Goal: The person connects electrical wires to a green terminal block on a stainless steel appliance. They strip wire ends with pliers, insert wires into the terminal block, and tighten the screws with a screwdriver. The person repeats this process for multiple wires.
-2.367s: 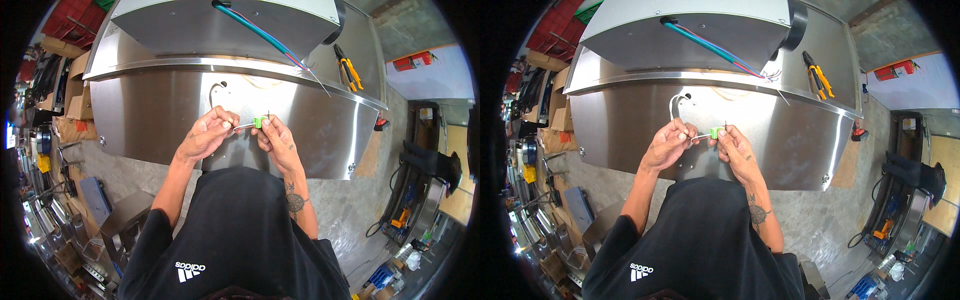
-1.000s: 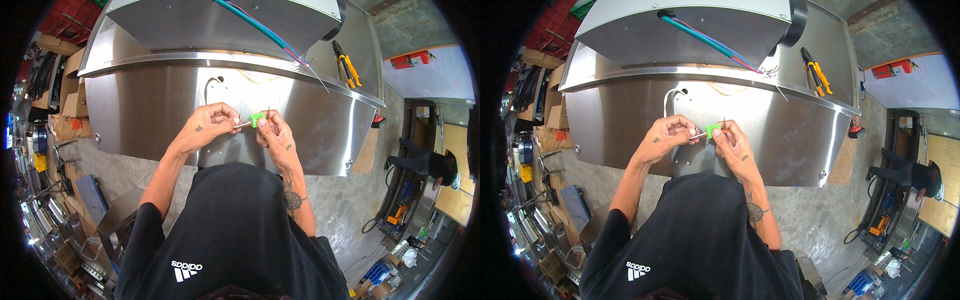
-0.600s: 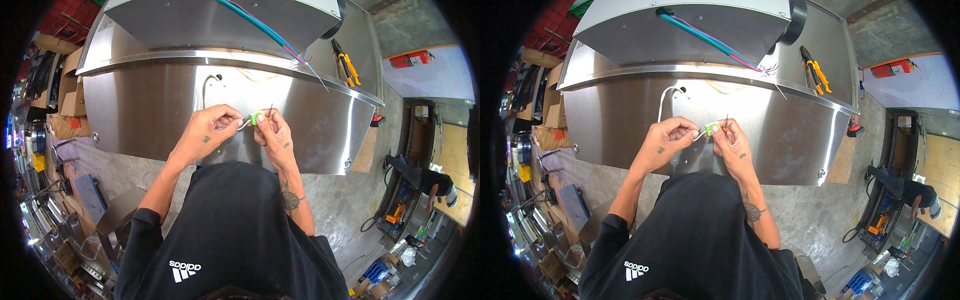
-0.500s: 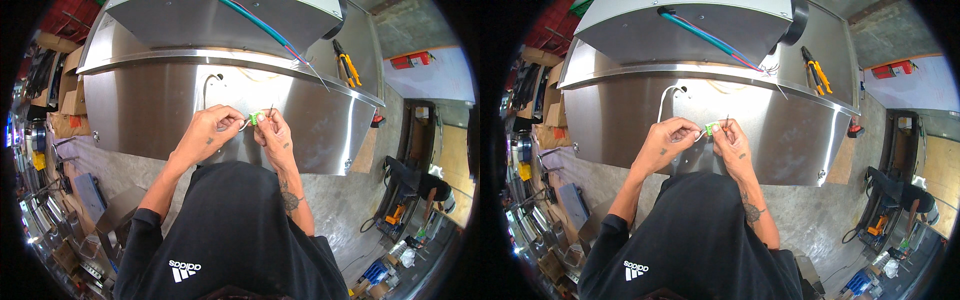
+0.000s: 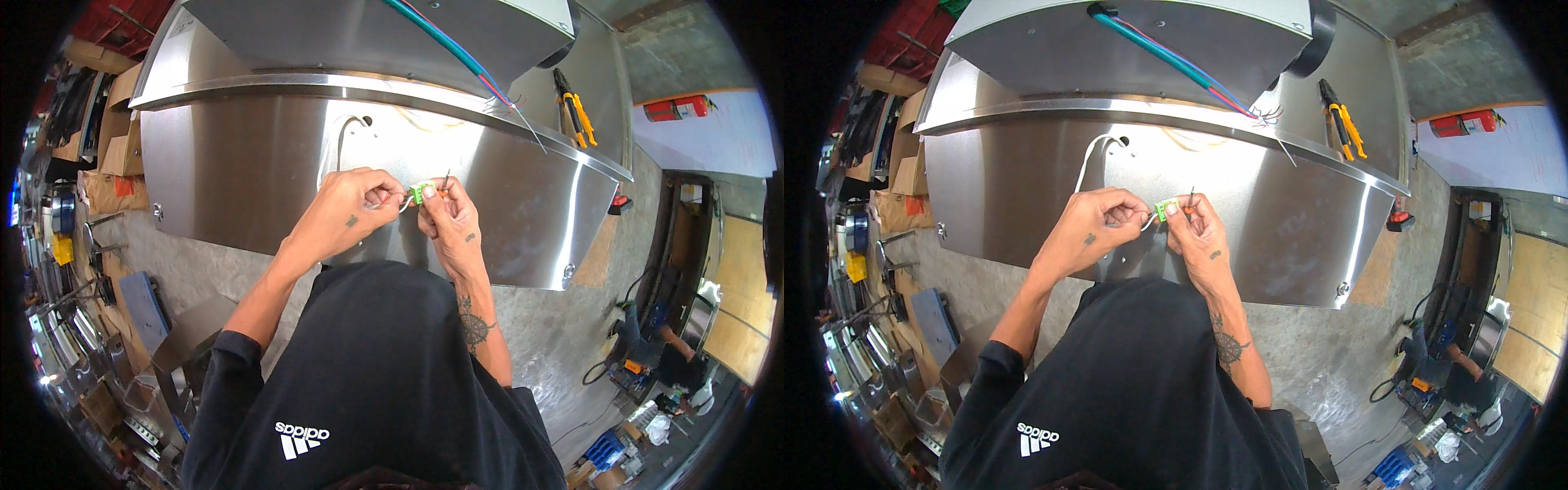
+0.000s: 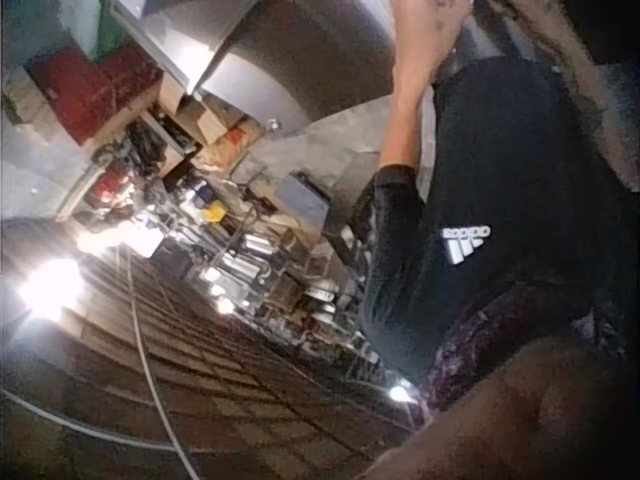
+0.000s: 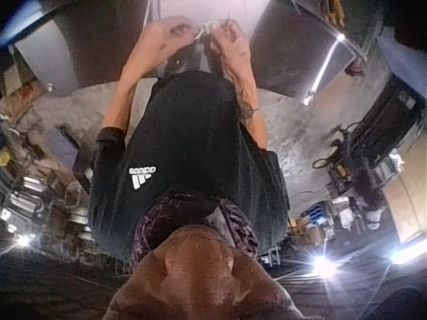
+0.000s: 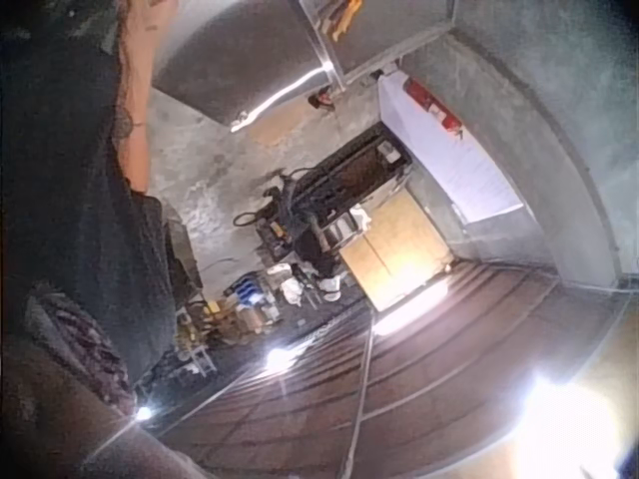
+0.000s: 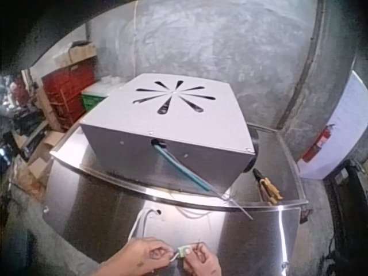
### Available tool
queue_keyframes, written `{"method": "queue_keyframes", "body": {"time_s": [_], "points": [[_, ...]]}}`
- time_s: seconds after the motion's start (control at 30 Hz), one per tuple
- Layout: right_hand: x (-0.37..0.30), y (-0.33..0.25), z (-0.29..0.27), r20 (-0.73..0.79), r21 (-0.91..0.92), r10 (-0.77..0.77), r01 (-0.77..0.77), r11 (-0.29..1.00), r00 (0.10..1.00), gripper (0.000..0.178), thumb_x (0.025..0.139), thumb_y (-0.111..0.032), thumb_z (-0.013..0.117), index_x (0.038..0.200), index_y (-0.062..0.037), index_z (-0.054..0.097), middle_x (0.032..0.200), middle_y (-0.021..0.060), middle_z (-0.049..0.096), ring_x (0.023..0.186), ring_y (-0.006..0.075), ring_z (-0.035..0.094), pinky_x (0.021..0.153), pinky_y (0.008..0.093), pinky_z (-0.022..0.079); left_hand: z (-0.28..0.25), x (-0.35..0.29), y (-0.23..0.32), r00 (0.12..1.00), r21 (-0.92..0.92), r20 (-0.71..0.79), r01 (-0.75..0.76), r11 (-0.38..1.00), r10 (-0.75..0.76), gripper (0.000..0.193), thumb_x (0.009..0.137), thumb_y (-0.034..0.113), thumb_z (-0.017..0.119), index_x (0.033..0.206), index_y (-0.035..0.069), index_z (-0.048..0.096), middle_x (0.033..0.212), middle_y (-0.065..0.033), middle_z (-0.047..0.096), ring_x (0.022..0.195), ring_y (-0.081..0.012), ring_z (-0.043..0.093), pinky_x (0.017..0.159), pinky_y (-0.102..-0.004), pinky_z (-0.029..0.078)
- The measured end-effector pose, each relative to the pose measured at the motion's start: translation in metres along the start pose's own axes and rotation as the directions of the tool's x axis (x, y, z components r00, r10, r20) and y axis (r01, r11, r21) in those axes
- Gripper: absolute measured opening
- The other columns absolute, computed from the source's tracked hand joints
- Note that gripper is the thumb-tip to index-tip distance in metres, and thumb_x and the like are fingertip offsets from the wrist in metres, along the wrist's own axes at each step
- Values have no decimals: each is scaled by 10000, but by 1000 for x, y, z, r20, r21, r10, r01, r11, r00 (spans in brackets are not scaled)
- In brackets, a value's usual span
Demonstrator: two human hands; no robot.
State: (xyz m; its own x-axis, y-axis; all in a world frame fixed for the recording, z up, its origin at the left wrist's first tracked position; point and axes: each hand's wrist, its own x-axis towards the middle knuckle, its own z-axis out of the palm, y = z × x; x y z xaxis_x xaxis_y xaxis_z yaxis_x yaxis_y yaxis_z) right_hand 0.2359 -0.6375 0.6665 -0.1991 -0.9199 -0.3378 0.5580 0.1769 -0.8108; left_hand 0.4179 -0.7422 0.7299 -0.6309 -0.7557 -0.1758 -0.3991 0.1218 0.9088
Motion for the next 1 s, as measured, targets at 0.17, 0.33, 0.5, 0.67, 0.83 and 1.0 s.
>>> {"method": "queue_keyframes", "body": {"time_s": [0.17,0.33,0.5,0.67,0.83,1.0], "points": [[1,1,-3,21,-9,4,-4,1000,1000,155,1138,-176,689,1197,-50,621,964,24,709,643,18,415,571,231,337,0,1,-2,1000,-3,13,16,1000,-16,199,969,108,790,1090,-47,819,863,-60,768,812,-83,660,788,-282,570],[2,0,-4,30,-34,12,-11,999,999,145,1133,-164,695,1188,-50,622,971,20,704,643,9,415,566,224,332,-3,2,3,997,-7,50,64,998,-63,205,958,125,790,1071,-45,816,831,-34,733,796,-66,621,760,-274,550],[2,-3,-4,31,-61,22,-20,998,999,166,1124,-177,713,1184,-48,628,966,9,697,658,8,425,568,218,333,-4,4,3,992,1,67,102,995,-102,201,947,138,788,1029,-45,806,822,-18,720,801,-61,614,765,-273,546],[2,-5,-4,18,-128,39,-36,991,999,141,1134,-159,688,1195,-42,638,941,12,684,639,36,446,564,238,332,-2,5,2,990,-15,81,117,993,-116,197,963,144,779,1017,-44,796,822,-8,712,801,-59,615,776,-272,548],[2,-8,-5,8,-140,58,-56,989,998,158,1130,-170,697,1196,-40,637,938,13,687,634,33,444,561,235,329,-1,6,0,984,-114,92,160,981,-150,224,1008,159,787,1093,-47,765,880,7,706,830,-65,619,789,-266,551],[2,-8,-4,8,-138,60,-58,989,998,171,1130,-176,700,1201,-37,633,936,17,686,636,35,447,563,233,329,2,6,-8,983,-157,98,169,973,-155,253,990,147,782,1143,-48,728,951,-78,752,870,-142,698,843,-334,597]]}}
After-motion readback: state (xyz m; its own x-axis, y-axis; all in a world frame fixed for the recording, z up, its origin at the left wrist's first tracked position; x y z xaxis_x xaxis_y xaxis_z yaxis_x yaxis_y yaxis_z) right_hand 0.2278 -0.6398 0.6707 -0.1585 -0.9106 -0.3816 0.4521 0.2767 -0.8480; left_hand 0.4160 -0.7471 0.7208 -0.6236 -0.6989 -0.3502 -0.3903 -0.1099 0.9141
